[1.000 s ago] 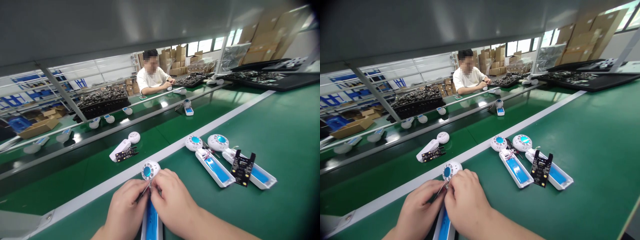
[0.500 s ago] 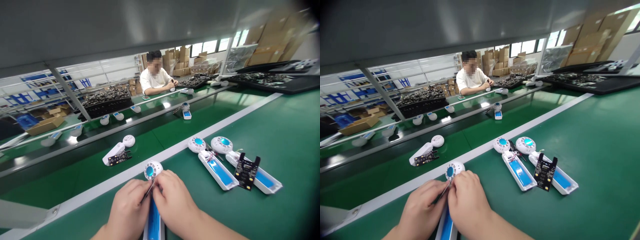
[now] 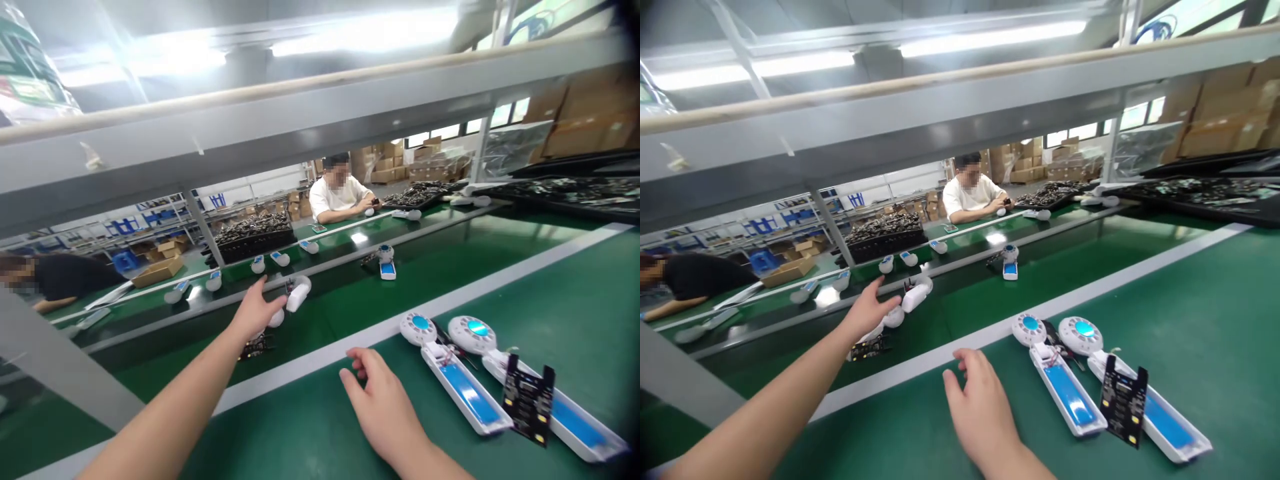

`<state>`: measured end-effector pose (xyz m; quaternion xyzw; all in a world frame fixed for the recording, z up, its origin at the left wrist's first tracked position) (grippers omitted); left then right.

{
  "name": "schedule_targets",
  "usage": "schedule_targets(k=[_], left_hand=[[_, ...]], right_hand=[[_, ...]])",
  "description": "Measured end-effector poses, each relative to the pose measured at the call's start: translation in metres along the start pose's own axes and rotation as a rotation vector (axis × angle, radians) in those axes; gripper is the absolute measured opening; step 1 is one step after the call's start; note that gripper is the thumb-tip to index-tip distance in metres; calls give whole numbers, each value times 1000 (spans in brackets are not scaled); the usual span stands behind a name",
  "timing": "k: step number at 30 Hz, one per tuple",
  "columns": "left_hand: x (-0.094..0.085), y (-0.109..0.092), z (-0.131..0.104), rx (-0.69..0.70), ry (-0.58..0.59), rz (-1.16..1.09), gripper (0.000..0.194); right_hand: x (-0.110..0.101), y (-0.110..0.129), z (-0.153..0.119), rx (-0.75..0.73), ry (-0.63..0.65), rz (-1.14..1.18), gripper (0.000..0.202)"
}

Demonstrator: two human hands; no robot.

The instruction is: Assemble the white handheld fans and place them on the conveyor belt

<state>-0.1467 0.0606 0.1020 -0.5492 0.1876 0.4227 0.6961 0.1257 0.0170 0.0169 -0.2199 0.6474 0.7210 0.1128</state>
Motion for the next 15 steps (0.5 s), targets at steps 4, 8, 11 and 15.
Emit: schedule_targets(k=[4,8,11,15], left_hand=[[-20,48,-33,-64,222,119,107],[-37,81,-45,-158,290,143,61],[-52,90,-34,-244,258,95,36],[-58,77,-36,-351,215,-50,29]], right_hand=[[3,8,-4,-27,63,-36,20],[3,15,-7,-31,114,-55,20],[3,14,-8,-48,147,-63,17],[3,13,-7,-75,137,-33,12]])
Point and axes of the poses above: each hand's wrist, its own z-axis towards the middle knuckle, its own x-axis out of the palm, y = z × x, the point moved 2 cm from there along z, towards the middle knuckle, and after that the axes turned 11 degrees about x, right-handed, at the moved point
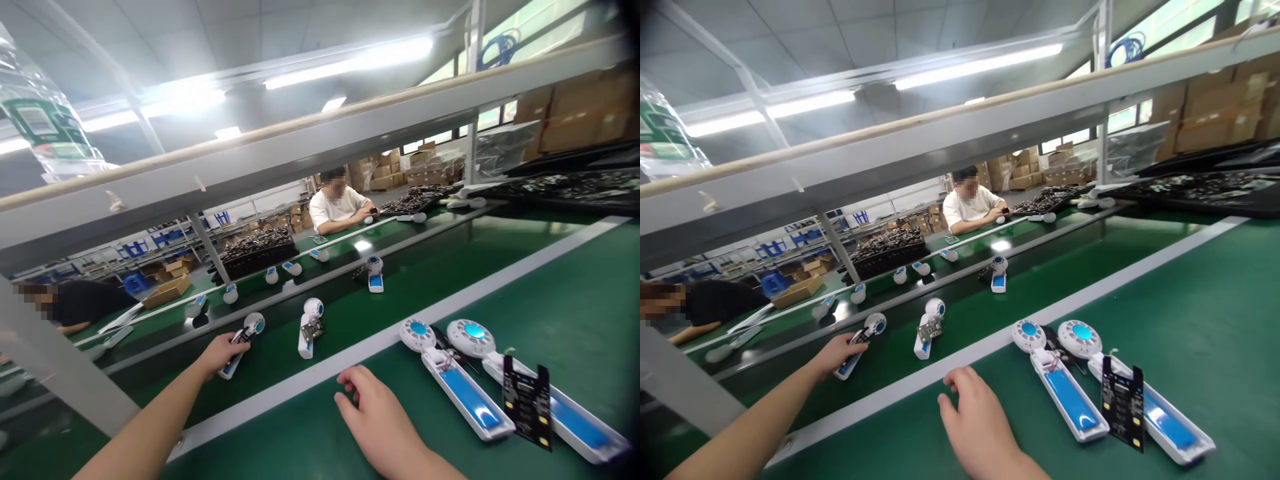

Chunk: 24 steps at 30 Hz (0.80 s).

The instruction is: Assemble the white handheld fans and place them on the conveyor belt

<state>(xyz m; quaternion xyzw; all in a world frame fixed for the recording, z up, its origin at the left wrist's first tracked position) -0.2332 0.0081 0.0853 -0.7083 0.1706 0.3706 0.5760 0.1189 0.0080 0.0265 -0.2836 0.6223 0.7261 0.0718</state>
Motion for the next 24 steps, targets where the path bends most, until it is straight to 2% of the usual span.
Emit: schedule_targets(k=[3,8,11,14,17,19,22,24], left_hand=[[28,-16,-33,-3,7,-167,35],[110,-49,-102,54,50,-311,44],[145,-63,-122,103,73,-312,38],[153,-66,-126,204,31,-189,25],[147,-63,-127,387,-17,-9,34],[143,-60,-130,468,-31,35,38],[139,-60,-134,528,-48,30,38],[138,-63,-136,515,-57,25,40]], right_hand=[[-1,4,-1,-2,-14,30,14],[3,10,-6,39,46,71,19],[4,7,-8,40,55,25,16],[5,4,-8,-32,61,-44,20],[8,5,-8,-138,104,-6,24],[11,7,-8,-159,118,13,23],[16,7,-8,-141,99,-18,18],[19,5,-6,-124,93,-26,18]])
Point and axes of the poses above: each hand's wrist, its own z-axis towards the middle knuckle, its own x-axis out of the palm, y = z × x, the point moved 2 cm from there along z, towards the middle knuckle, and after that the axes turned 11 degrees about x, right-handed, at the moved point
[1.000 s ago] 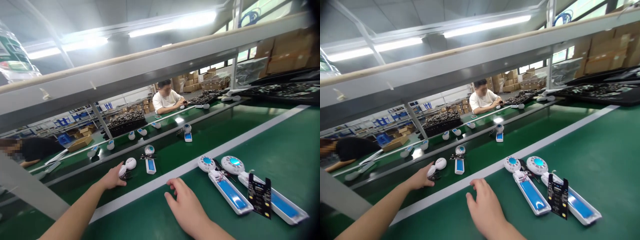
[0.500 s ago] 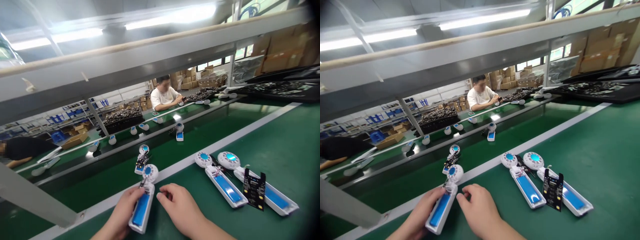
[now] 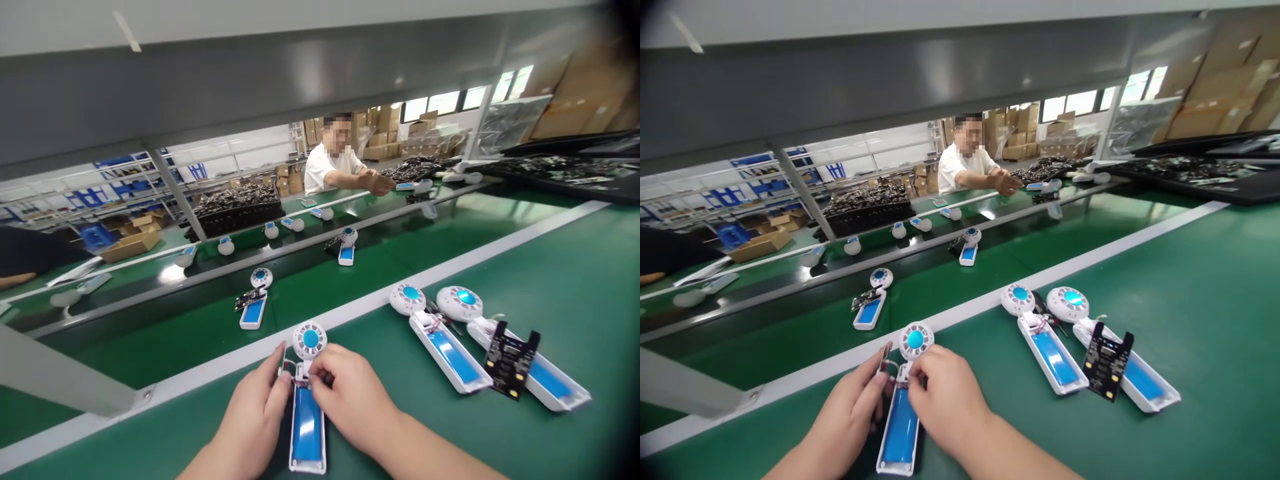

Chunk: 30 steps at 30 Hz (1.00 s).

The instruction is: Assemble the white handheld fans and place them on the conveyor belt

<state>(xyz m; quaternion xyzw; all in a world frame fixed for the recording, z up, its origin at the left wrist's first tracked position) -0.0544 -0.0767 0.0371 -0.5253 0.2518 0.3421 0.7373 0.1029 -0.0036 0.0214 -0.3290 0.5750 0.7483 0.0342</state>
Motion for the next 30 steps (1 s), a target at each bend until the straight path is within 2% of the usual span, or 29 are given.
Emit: schedule_targets(k=[2,5,7,10,14,20,27,30], left_hand=[[0,-3,0,-66,20,14,41],[-2,-7,0,-153,78,84,27],[-4,-11,-1,-121,121,150,25],[-4,-15,-3,-46,196,237,32],[-2,-16,-7,-45,244,285,35],[3,-15,-8,85,176,288,30],[4,-13,-8,260,101,318,31],[3,-14,-8,253,93,295,29]], right_hand=[[2,-3,2,20,1,4,18],[3,-6,3,17,-3,20,17],[2,-5,1,-32,-7,50,17],[3,-1,-3,-110,-16,77,14],[5,1,-6,-98,-40,28,14],[4,2,-8,-49,-31,30,16],[5,0,-10,-80,-54,20,18],[5,-1,-10,-149,-62,26,17]])
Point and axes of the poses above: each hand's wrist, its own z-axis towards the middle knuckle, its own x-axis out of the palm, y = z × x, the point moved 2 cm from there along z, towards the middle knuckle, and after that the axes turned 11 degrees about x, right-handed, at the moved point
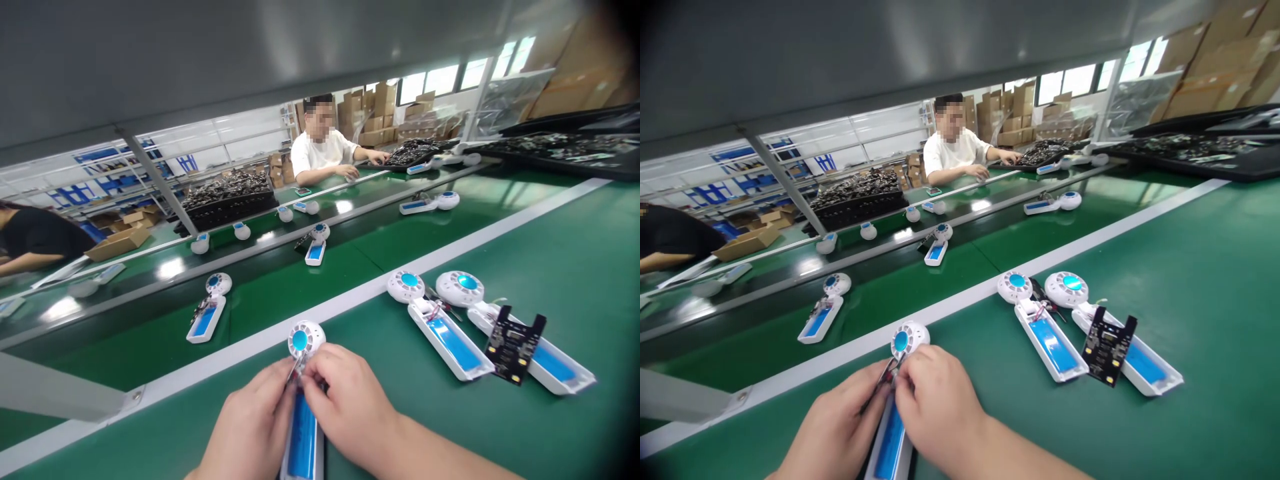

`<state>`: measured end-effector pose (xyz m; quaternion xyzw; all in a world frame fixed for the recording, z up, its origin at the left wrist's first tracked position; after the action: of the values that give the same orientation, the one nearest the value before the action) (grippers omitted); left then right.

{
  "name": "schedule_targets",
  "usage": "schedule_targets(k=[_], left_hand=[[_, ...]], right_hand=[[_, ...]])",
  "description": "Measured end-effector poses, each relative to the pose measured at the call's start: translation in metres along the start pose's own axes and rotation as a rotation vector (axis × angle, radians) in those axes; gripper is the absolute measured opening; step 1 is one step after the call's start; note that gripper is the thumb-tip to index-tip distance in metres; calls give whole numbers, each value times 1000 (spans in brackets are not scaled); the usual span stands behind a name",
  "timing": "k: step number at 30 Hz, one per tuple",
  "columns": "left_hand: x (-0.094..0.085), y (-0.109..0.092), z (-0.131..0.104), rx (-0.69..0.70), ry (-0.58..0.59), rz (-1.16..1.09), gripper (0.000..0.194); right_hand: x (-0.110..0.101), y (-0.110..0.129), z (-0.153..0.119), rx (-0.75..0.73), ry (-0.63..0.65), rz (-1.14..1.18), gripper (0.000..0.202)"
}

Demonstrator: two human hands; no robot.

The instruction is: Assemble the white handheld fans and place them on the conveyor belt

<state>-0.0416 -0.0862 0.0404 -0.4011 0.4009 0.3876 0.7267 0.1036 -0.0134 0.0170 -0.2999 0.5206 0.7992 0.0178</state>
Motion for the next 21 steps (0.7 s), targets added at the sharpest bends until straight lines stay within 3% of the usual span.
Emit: schedule_targets(k=[3,7,17,21], left_hand=[[1,0,-2,-40,20,-35,28],[1,-1,-4,23,10,-47,29],[-12,-1,9,138,87,-201,34],[-9,-7,8,148,123,-231,34]], right_hand=[[-1,1,-1,-71,-8,-19,17],[-2,0,-3,-106,-16,-40,16],[0,-8,-8,-71,-52,-23,18],[2,-8,-11,-92,-53,-50,19]])
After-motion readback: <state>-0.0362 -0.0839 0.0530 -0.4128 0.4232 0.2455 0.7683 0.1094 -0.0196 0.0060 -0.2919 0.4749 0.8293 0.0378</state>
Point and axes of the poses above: each hand's wrist, its own z-axis towards the middle knuckle, its own x-axis out of the palm, y = z × x, the point moved 2 cm from there along z, towards the middle knuckle, and after that the axes turned 11 degrees about x, right-handed, at the moved point
